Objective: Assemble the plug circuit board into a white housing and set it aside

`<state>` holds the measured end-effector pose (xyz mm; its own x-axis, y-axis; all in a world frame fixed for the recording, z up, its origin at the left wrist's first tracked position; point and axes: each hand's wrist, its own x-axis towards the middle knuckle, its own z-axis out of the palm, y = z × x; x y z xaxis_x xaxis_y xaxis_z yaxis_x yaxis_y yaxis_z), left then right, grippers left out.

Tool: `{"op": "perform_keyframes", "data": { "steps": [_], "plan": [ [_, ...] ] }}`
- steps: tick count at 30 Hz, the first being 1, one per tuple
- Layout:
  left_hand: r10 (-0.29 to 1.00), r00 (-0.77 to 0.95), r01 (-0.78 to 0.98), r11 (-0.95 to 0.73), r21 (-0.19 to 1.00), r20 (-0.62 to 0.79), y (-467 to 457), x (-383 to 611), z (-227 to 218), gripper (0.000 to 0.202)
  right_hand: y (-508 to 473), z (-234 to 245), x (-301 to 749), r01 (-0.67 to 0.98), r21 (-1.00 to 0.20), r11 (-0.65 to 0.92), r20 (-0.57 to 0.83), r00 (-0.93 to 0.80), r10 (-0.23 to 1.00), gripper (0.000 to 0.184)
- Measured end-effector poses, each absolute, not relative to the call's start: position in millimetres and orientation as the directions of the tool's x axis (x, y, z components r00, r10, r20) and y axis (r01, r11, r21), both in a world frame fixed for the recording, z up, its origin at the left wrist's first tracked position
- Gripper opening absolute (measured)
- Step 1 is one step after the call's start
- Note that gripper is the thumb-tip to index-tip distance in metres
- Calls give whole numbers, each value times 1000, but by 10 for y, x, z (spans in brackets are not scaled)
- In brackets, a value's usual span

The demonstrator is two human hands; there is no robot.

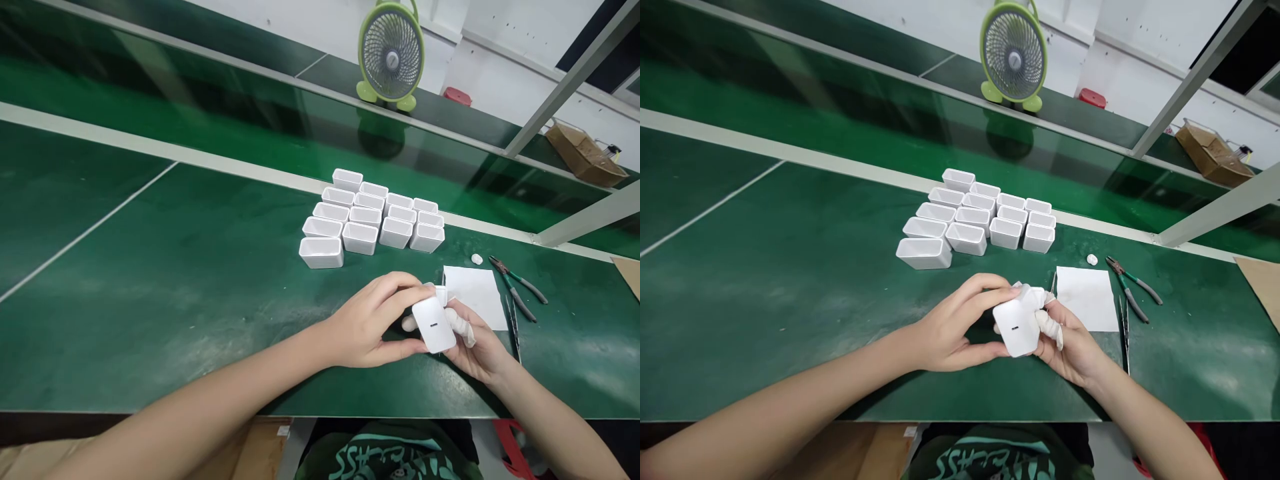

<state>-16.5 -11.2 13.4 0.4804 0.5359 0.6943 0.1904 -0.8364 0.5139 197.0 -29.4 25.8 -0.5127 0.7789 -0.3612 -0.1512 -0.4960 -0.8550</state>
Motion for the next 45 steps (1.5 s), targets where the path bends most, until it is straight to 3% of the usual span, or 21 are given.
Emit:
{"op": "perform_keyframes", "data": {
  "steps": [2, 4, 7, 10, 16, 19, 23, 28, 32, 39, 45],
  "plan": [
    [541, 445, 183, -835, 519, 714, -108, -162, 111, 60, -313, 245, 2008, -53, -961, -271, -223, -432, 874, 39],
    [577, 403, 179, -811, 557, 711, -110, -155, 90, 67, -335, 218, 2060, 135, -988, 74, 22, -350, 937, 33],
    [601, 404, 193, -793, 578, 689, -117, -141, 77, 71, -355, 175, 2117, 355, -818, 452, 332, -351, 876, 47],
    [566, 427, 218, -821, 528, 705, -118, -132, 86, 63, -347, 166, 2110, 393, -706, 589, 445, -402, 801, 56],
    [552, 364, 171, -831, 529, 750, -125, -130, 85, 55, -313, 182, 2072, 394, -579, 714, 579, -418, 700, 60],
    [587, 332, 54, -793, 606, 739, -153, -130, 62, 55, -329, 155, 2082, 368, -508, 779, 656, -421, 627, 66],
    [605, 300, -150, -734, 663, 738, -185, -115, 38, 45, -355, 150, 2071, 346, -501, 794, 692, -390, 607, 61],
    [587, 259, -303, -705, 642, 767, -185, -87, 5, 45, -361, 197, 2031, 330, -456, 827, 726, -399, 560, 59],
    [539, 251, -291, -750, 594, 804, -180, -83, 2, 46, -365, 203, 2016, 334, -403, 852, 761, -395, 515, 57],
    [494, 254, -235, -803, 548, 832, -167, -100, 34, 43, -382, 246, 2066, 393, -364, 845, 704, -478, 525, 33],
    [557, 273, -217, -759, 614, 785, -191, -108, -2, 41, -385, 255, 2063, 373, -384, 844, 692, -489, 531, 42]
  ]
}}
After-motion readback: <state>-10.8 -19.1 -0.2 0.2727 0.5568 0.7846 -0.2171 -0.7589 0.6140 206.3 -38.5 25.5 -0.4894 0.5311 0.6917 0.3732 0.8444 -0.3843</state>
